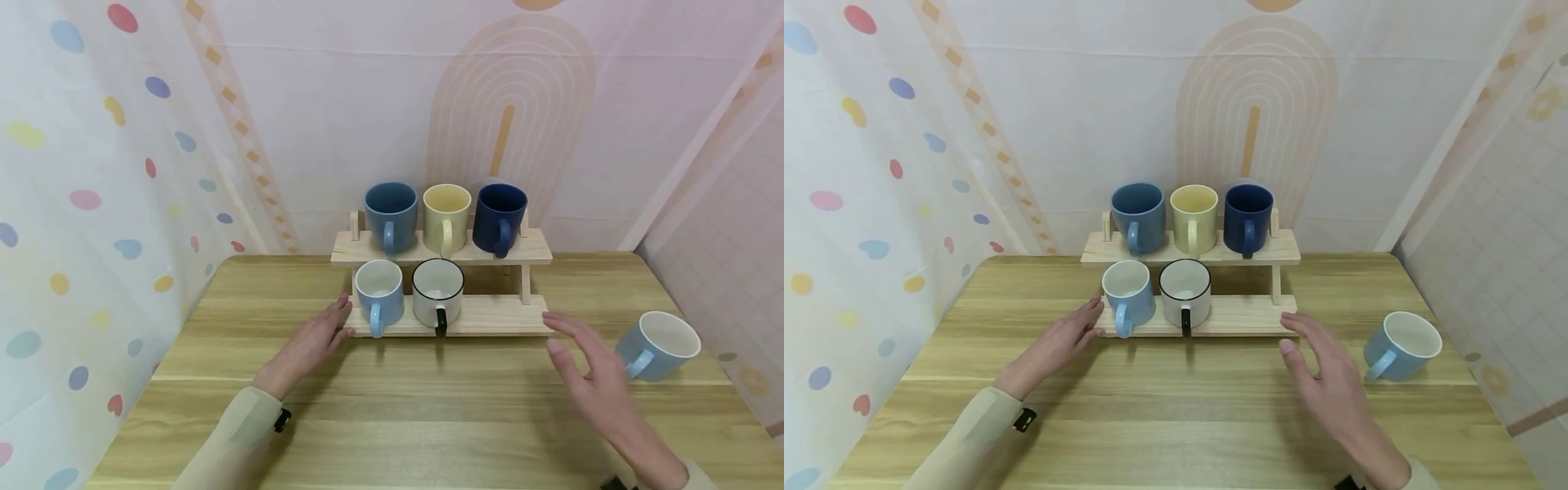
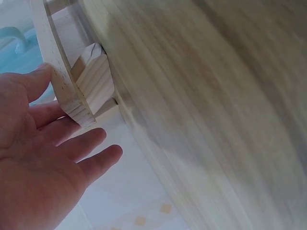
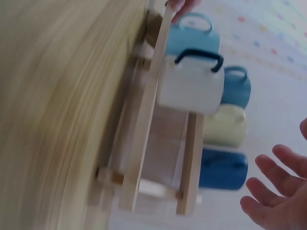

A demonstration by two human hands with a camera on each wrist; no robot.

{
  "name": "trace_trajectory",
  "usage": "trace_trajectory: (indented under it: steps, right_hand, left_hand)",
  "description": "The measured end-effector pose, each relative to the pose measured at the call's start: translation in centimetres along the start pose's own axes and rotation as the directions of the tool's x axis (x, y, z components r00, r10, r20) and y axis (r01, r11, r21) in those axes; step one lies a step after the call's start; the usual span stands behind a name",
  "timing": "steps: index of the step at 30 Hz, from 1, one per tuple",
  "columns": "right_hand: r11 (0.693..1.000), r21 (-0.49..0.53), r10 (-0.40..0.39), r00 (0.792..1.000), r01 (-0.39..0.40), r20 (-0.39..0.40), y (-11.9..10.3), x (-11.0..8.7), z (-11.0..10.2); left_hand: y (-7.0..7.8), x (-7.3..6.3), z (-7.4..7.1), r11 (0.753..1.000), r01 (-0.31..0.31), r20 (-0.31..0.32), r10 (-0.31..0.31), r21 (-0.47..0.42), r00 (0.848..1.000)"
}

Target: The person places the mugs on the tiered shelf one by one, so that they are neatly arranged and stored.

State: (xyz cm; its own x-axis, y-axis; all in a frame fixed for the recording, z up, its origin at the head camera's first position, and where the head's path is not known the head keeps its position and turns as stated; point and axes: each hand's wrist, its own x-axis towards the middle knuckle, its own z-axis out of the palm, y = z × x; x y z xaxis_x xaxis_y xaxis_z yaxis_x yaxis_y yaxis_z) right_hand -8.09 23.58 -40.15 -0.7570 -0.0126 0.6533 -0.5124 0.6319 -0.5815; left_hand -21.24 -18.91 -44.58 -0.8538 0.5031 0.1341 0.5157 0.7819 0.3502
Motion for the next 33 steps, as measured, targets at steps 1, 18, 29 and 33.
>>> trace_trajectory:
  steps: [1,18,29,33]
  right_hand:
    - [1.0,-0.003,0.003,1.0,-0.004,-0.014,0.2,-0.1,-0.4]
    - [0.898,-0.206,0.401,0.916,-0.39,0.015,4.0,-3.5,-6.9]
    - [0.858,-0.22,0.476,0.88,-0.465,-0.006,6.6,-5.7,-9.0]
    - [0.851,-0.206,0.489,0.872,-0.484,-0.028,7.3,-6.5,-9.4]
  left_hand:
    - [0.0,0.0,0.0,1.0,-0.001,0.0,0.001,0.003,1.0]
    - [-0.1,0.0,0.2,0.999,-0.005,-0.01,0.006,0.034,1.0]
    - [-0.1,0.0,0.2,0.999,-0.008,-0.013,0.009,0.033,1.0]
    - [0.0,0.0,0.2,0.999,-0.015,-0.014,0.016,0.035,1.0]
